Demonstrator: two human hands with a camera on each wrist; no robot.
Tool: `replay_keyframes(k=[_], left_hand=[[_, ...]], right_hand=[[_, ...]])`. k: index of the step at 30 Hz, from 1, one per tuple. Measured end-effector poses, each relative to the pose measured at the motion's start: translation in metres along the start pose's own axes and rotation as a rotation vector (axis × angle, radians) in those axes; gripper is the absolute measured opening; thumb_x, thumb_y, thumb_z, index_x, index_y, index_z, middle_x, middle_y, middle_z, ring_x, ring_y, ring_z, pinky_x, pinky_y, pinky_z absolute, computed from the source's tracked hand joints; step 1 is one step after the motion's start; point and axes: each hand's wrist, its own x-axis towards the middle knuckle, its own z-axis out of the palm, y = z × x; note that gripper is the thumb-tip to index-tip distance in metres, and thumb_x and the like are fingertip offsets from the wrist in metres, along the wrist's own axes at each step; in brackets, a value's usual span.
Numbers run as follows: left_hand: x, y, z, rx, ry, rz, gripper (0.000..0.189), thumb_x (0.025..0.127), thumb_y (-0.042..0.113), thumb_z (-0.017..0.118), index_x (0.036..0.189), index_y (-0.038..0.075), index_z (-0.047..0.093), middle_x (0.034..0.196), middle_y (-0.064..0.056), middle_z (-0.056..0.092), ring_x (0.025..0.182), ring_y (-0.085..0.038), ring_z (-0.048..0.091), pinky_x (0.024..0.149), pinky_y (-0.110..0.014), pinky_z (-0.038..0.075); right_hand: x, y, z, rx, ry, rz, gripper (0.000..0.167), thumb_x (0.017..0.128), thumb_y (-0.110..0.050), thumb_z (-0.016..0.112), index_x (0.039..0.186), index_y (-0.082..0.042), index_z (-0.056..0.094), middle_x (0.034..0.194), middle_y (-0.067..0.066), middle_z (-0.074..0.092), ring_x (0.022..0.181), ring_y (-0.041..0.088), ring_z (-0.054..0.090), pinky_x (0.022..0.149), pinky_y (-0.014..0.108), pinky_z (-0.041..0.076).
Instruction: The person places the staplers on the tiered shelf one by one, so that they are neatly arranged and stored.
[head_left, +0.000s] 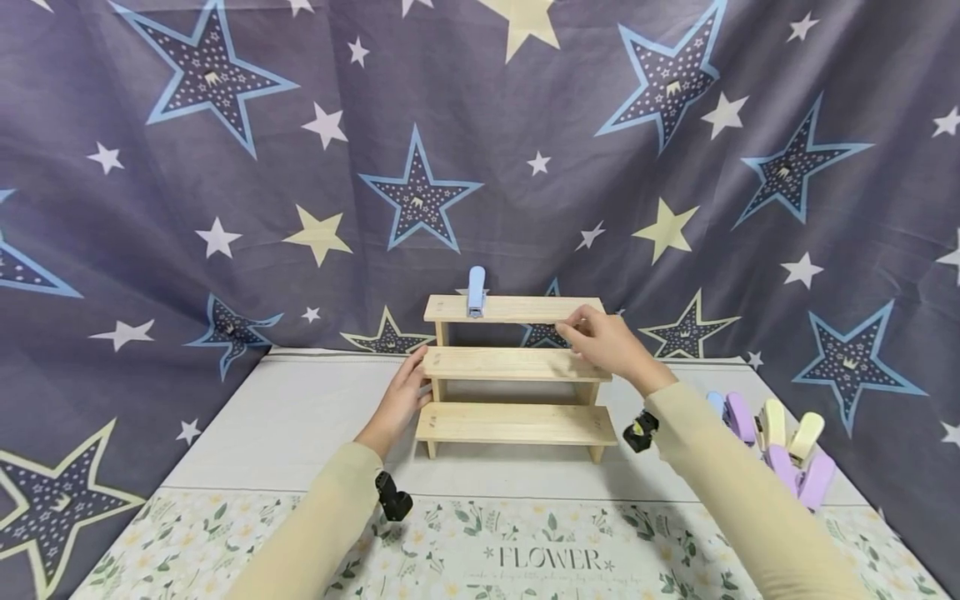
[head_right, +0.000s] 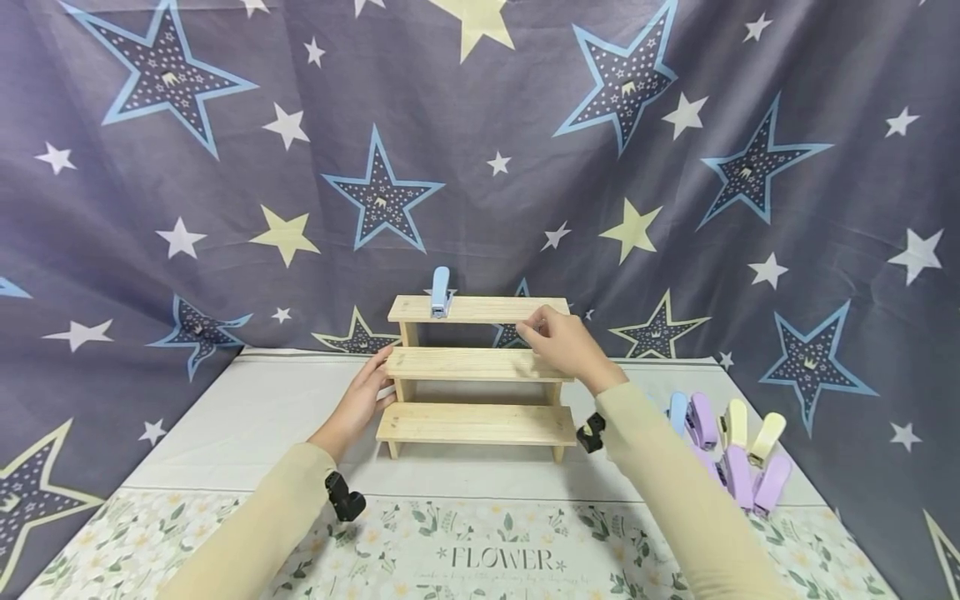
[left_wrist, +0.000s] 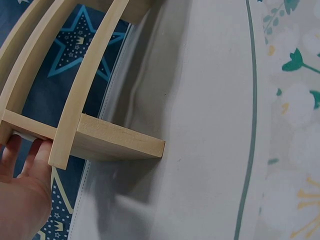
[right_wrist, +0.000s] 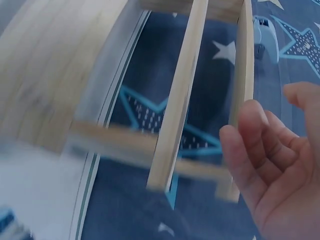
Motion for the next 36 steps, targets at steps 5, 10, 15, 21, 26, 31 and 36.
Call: replay_keyframes(k=[5,10,15,21,26,31,36], left_hand=[[0.001,0.002,0.002,0.001,0.001,-0.002,0.049,0.112,0.022,0.026,0.161,0.017,0.021,0.158,-0.018,0.027,0.14,-0.039,0.034,0.116,-0.054,0.032],[0.0,0.002,0.002,0.0,-0.003,0.006,0.049,0.112,0.022,0.026,0.161,0.017,0.021,0.158,-0.019,0.027,0.139,-0.039,0.034,0.116,-0.055,0.032],[0.001,-0.001,0.002,-0.007,0.002,0.003,0.049,0.112,0.022,0.027,0.161,0.016,0.021,0.157,-0.02,0.028,0.138,-0.039,0.035,0.116,-0.054,0.032],[-0.001,-0.001,0.002,-0.002,0.004,0.002,0.049,0.112,0.022,0.026,0.161,0.016,0.022,0.158,-0.019,0.028,0.139,-0.039,0.034,0.115,-0.054,0.033],[-0.001,0.0,0.001,0.007,-0.003,-0.001,0.05,0.112,0.026,0.027,0.161,0.018,0.021,0.158,-0.019,0.028,0.139,-0.039,0.035,0.116,-0.054,0.032],[0.002,0.001,0.0,-0.017,-0.016,-0.023,0.051,0.112,0.027,0.027,0.162,0.018,0.017,0.16,-0.02,0.024,0.14,-0.04,0.031,0.117,-0.055,0.029],[-0.001,0.004,0.0,-0.017,-0.014,-0.027,0.051,0.112,0.025,0.026,0.162,0.016,0.017,0.159,-0.021,0.024,0.14,-0.041,0.031,0.117,-0.055,0.029]], right_hand=[[-0.022,0.019,-0.016,-0.06,0.011,-0.02,0.029,0.103,-0.036,0.058,0.108,-0.008,0.061,0.08,0.009,0.068,0.065,0.024,0.064,0.057,0.034,0.054],[-0.046,0.039,-0.029,-0.097,-0.01,0.011,0.029,0.103,-0.034,0.059,0.106,-0.005,0.063,0.077,0.004,0.066,0.065,0.022,0.064,0.055,0.032,0.054],[-0.07,0.06,-0.039,-0.119,-0.039,0.044,0.031,0.103,-0.032,0.058,0.11,-0.002,0.064,0.081,0.003,0.067,0.068,0.023,0.067,0.055,0.032,0.054],[-0.094,0.08,-0.05,-0.124,-0.051,0.085,0.035,0.103,-0.032,0.058,0.116,0.0,0.064,0.088,0.008,0.07,0.072,0.023,0.067,0.059,0.032,0.054],[-0.105,0.097,-0.052,-0.199,-0.07,0.08,0.038,0.1,-0.03,0.062,0.12,0.002,0.066,0.088,0.005,0.071,0.077,0.02,0.066,0.065,0.038,0.055],[-0.11,0.112,-0.047,-0.216,-0.099,0.059,0.038,0.096,-0.024,0.067,0.119,0.006,0.066,0.095,0.014,0.073,0.087,0.03,0.069,0.075,0.051,0.058],[-0.113,0.118,-0.038,-0.187,-0.123,0.072,0.043,0.092,-0.022,0.072,0.119,0.011,0.065,0.098,0.019,0.073,0.089,0.034,0.07,0.077,0.051,0.058]])
